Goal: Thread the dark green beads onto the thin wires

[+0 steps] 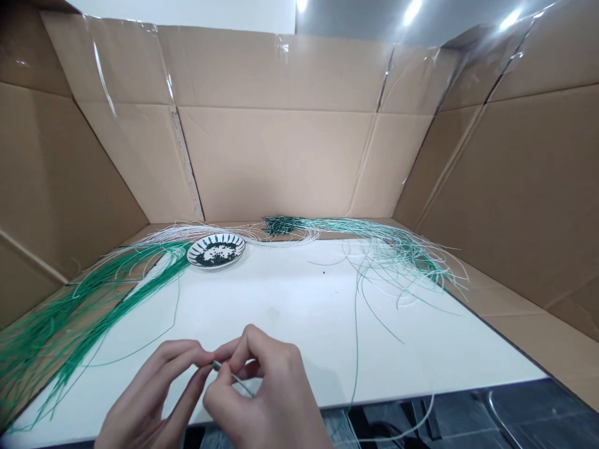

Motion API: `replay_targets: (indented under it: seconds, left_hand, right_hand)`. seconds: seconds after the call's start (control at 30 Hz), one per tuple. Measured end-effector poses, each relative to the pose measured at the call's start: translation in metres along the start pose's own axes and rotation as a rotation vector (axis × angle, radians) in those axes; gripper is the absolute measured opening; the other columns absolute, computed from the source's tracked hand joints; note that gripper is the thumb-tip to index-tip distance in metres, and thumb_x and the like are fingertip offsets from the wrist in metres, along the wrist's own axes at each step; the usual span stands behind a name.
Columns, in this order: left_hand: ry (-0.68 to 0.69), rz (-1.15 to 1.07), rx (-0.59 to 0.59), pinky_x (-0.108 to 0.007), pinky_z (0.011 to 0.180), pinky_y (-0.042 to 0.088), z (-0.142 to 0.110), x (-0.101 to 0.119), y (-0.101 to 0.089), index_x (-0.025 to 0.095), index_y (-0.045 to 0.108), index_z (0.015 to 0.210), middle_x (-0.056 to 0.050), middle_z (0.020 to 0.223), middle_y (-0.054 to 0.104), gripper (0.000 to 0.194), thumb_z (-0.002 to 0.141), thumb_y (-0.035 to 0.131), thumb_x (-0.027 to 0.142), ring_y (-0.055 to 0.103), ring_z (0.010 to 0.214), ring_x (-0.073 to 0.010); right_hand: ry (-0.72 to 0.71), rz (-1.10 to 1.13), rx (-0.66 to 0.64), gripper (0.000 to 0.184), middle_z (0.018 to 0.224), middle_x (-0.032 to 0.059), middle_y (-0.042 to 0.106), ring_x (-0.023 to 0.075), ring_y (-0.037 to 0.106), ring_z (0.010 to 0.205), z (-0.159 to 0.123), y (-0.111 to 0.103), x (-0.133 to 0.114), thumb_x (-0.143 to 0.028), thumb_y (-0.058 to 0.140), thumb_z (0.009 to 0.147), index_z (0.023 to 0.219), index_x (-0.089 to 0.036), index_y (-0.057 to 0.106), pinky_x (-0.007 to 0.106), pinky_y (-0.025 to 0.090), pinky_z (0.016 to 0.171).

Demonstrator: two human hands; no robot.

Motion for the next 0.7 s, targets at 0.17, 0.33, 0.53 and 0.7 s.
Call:
replay_targets:
  seconds: [0.17,0.33,0.53,0.7]
  left_hand:
    - [0.071,0.060,-0.024,-0.018,0.072,0.054,-0.003,0.002,-0.002,0.030,0.065,0.101,0.001,0.087,0.069,0.022,0.089,0.062,0.012,0.070,0.077,-0.0156]
    - [0.135,0.148,-0.052,-0.015,0.077,0.053,-0.003,0.004,0.002,0.025,0.063,0.105,0.000,0.092,0.067,0.023,0.091,0.058,0.007,0.069,0.083,-0.0122]
    - [0.012,-0.032,-0.058,-0.013,0.078,0.050,-0.001,-0.001,0.000,0.029,0.065,0.102,0.003,0.092,0.065,0.025,0.091,0.059,0.007,0.067,0.085,-0.0102]
    - [-0.208,-0.345,-0.096,-0.015,0.071,0.051,0.002,-0.008,0.006,0.032,0.068,0.089,0.005,0.085,0.065,0.021,0.090,0.062,0.011,0.064,0.079,-0.0116]
  right_hand:
    - [0.029,-0.002,-0.011,0.018,0.087,0.0054,0.080,0.0224,0.075,0.080,0.001,-0.001,0.002,-0.015,0.054,0.071,0.062,-0.025,0.043,0.033,0.058,0.077]
    - [0.044,-0.020,-0.032,0.019,0.088,0.0046,0.080,0.0201,0.073,0.080,-0.001,0.000,-0.003,-0.014,0.055,0.071,0.063,-0.025,0.041,0.028,0.055,0.076]
    - [0.061,-0.030,-0.057,0.012,0.092,0.0061,0.079,0.0217,0.071,0.087,-0.001,0.001,-0.002,-0.018,0.055,0.073,0.065,-0.024,0.048,0.030,0.054,0.079]
    - [0.141,0.085,-0.116,0.010,0.097,0.0109,0.077,0.0260,0.070,0.085,0.002,-0.001,0.006,-0.023,0.059,0.072,0.066,-0.022,0.052,0.042,0.053,0.084]
Point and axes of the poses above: each hand's wrist, its own z-axis towards the middle knuckle, its own y-axis out of the palm, x = y × z, the point moved 5 cm from there along z, towards the middle knuckle
